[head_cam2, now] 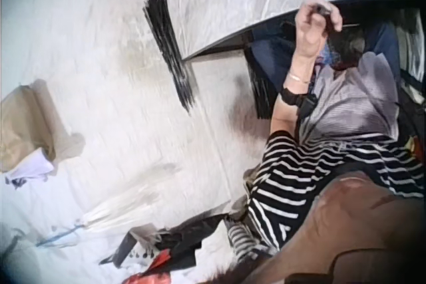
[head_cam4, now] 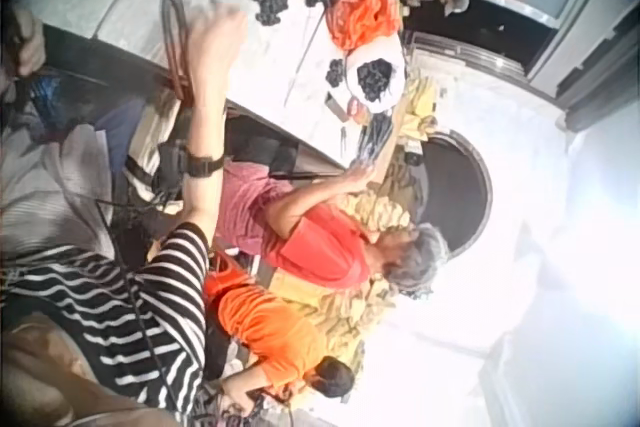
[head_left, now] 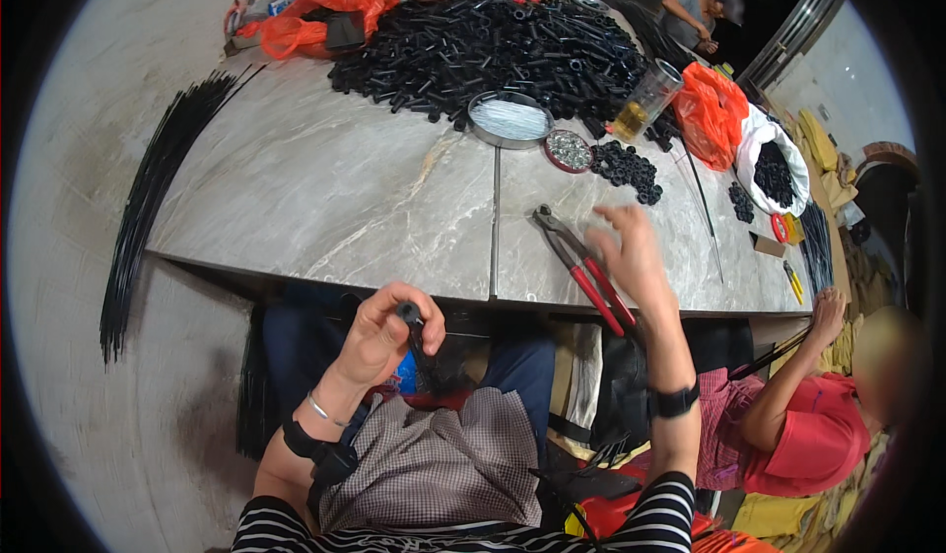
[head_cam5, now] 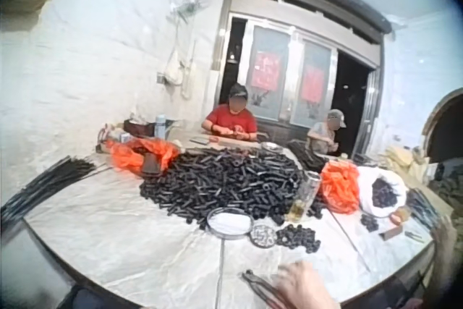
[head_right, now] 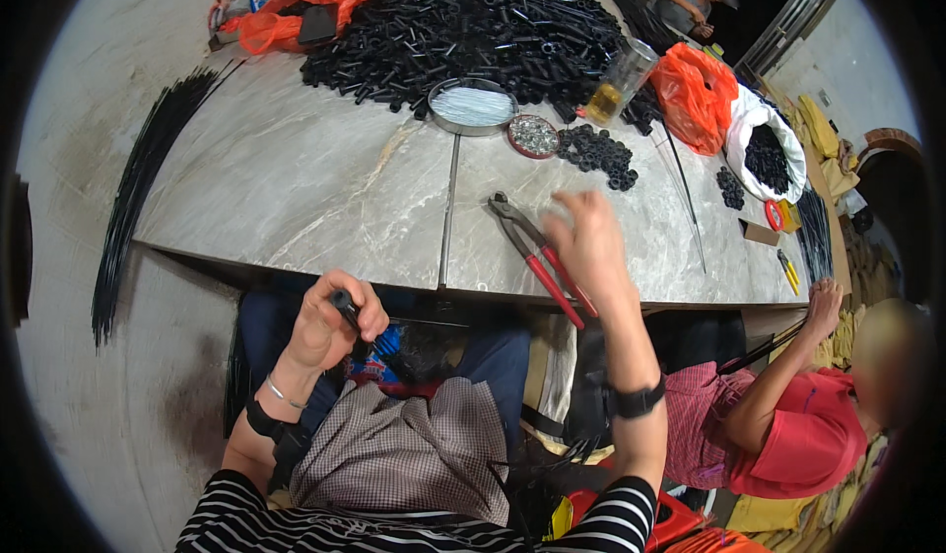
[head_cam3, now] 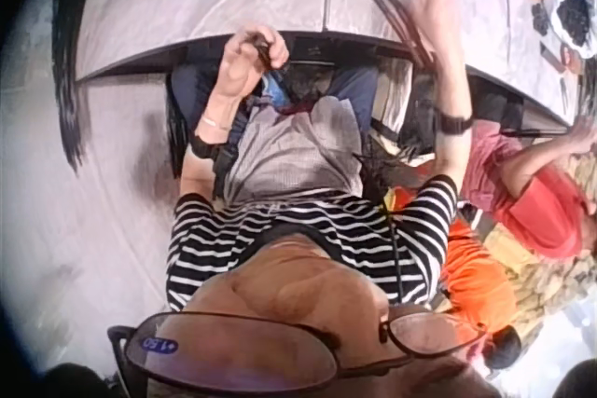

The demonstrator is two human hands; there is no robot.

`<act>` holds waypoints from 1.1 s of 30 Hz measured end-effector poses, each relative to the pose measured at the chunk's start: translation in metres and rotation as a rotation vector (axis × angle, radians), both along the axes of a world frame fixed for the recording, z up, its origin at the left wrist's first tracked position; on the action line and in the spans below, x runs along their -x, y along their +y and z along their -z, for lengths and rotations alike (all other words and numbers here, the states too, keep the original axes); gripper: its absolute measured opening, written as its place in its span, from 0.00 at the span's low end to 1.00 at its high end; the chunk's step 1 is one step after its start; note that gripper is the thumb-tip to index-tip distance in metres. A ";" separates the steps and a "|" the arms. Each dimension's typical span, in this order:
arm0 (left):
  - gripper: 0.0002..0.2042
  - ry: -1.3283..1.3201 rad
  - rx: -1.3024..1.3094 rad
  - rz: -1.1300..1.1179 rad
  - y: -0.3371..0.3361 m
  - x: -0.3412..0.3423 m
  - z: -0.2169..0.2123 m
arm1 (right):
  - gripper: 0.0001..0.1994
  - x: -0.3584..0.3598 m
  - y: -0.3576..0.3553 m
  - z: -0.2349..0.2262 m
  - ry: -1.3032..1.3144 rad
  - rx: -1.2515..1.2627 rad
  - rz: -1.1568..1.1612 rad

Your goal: The recorder is assembling small black umbrella components using pliers and manual dexterity at a shared factory table.

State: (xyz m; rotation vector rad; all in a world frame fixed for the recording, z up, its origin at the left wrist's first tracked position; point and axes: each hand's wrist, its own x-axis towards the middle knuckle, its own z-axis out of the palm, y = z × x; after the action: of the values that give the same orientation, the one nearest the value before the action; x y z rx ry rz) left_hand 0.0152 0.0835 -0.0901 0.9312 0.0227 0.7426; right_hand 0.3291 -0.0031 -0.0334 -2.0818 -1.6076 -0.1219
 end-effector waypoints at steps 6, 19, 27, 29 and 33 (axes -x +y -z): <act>0.21 0.064 -0.082 0.056 -0.001 -0.004 0.020 | 0.10 -0.063 0.089 0.002 0.028 -0.008 0.115; 0.20 0.090 0.043 0.038 -0.001 0.002 0.036 | 0.10 -0.073 0.119 0.018 0.022 0.140 0.253; 0.19 0.091 0.073 0.019 -0.002 0.006 0.039 | 0.10 -0.085 0.116 0.019 0.187 0.097 0.195; 0.19 0.098 0.078 0.013 -0.003 0.007 0.039 | 0.10 -0.081 0.116 0.019 0.139 0.087 0.167; 0.18 0.117 0.077 0.003 -0.004 0.009 0.043 | 0.10 -0.070 0.117 0.014 0.044 0.123 0.202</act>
State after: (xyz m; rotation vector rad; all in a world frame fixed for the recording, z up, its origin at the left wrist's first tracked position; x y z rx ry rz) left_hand 0.0062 0.0792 -0.1328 0.8995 0.1515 0.6794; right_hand 0.3992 0.1143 -0.0475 -2.3214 -1.4081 -0.0468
